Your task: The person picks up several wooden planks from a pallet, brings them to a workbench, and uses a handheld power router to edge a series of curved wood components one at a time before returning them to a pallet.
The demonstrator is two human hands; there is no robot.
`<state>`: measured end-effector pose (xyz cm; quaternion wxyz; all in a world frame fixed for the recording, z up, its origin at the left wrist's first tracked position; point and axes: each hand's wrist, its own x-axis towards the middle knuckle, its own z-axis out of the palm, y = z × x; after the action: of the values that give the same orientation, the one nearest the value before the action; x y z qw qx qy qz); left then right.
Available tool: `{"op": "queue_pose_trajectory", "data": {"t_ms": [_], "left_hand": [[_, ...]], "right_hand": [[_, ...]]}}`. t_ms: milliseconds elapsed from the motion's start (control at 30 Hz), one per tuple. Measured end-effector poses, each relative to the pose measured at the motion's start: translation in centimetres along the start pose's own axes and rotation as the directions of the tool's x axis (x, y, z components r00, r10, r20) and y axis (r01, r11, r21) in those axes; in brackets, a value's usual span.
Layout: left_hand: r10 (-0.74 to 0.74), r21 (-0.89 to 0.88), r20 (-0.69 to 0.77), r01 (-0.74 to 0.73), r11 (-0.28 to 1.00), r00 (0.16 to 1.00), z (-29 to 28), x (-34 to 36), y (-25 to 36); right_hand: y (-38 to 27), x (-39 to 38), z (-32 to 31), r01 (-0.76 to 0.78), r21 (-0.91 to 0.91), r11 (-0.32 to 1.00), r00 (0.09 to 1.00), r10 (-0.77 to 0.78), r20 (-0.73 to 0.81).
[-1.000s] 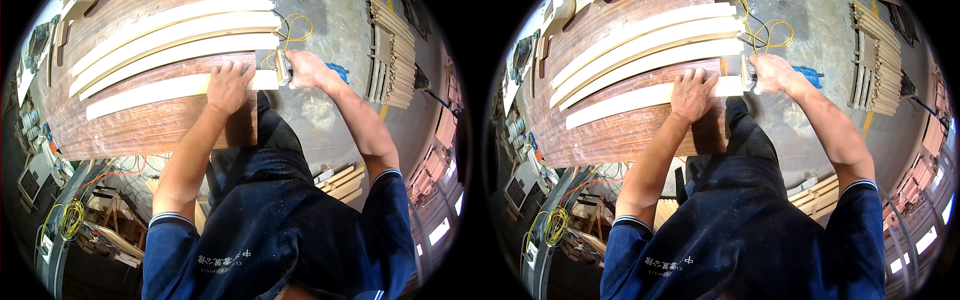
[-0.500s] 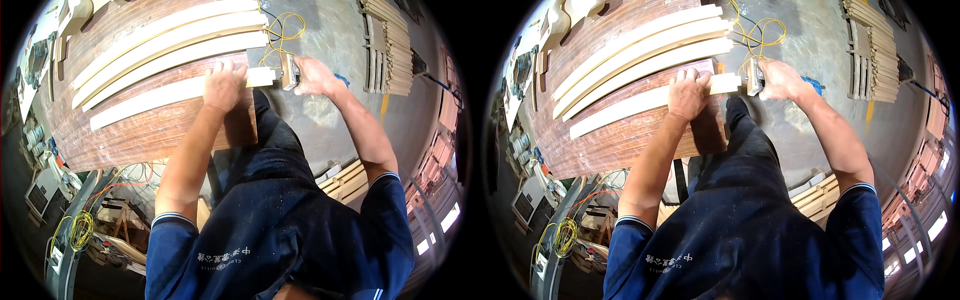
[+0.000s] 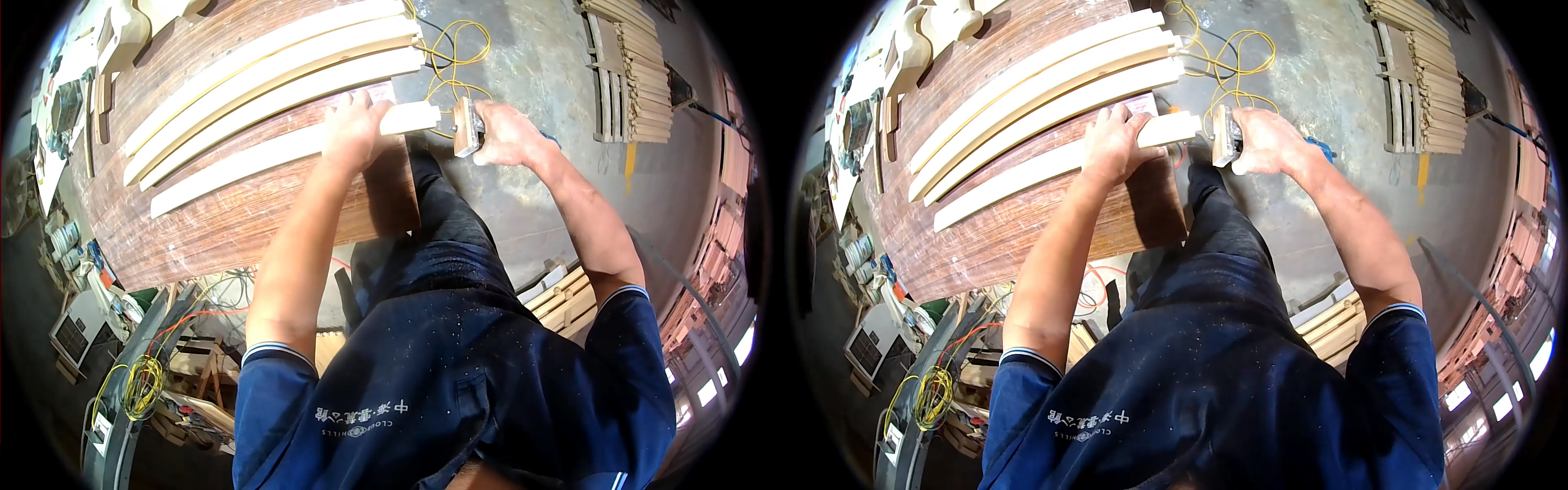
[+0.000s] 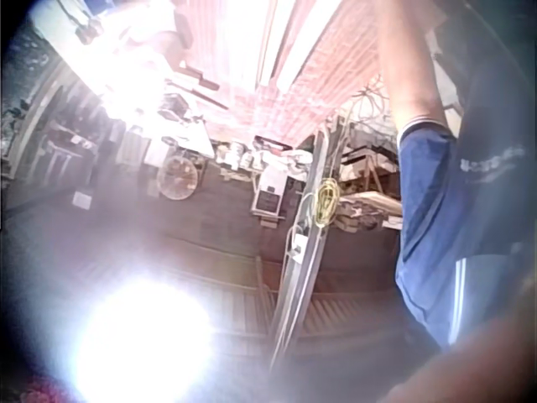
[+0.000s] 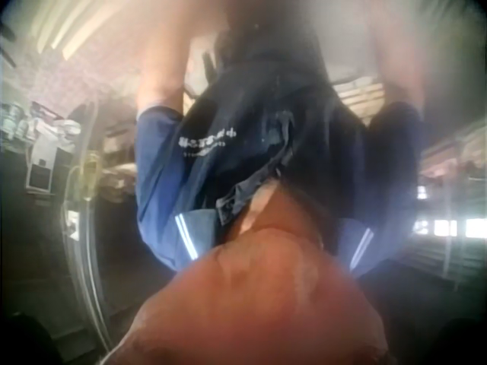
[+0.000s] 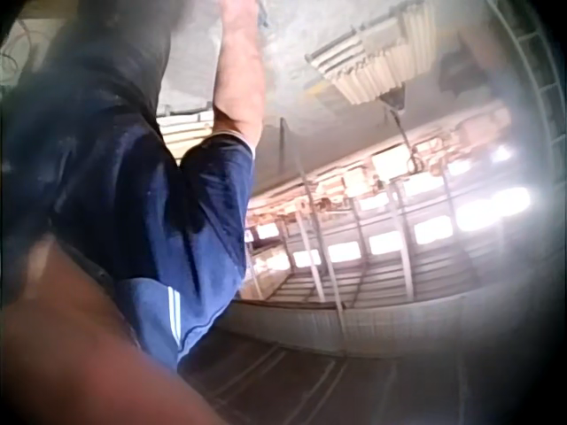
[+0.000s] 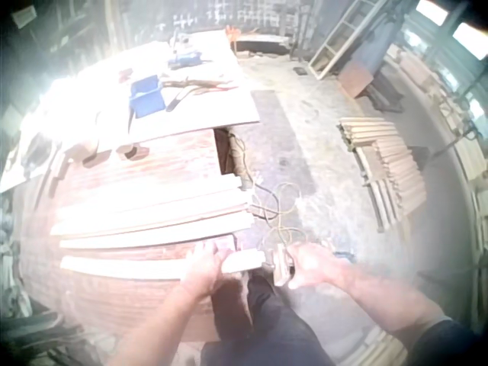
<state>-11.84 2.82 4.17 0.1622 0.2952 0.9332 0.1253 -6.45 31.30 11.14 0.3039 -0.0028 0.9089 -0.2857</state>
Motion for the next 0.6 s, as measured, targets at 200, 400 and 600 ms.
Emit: {"op": "queue_pose_trajectory", "data": {"t_ms": [200,400,600], "left_hand": [[0.064,0.172,-0.171,-0.034,0.985,0.983,2.5,-2.2,0.8],[0.056,0.090,-0.426,-0.020,0.996,0.903,6.4,-4.6,1.2],[0.053,0.087,-0.501,-0.010,0.996,0.864,7.5,-4.9,1.2]], "right_hand": [[0.1,-0.9,-0.1,-0.042,-0.022,0.999,0.999,0.042,0.017],[0.0,-2.0,-0.2,-0.072,-0.055,0.996,0.997,0.073,0.012],[1.3,-2.5,0.5,0.013,0.010,1.000,0.999,-0.012,-0.043]]}}
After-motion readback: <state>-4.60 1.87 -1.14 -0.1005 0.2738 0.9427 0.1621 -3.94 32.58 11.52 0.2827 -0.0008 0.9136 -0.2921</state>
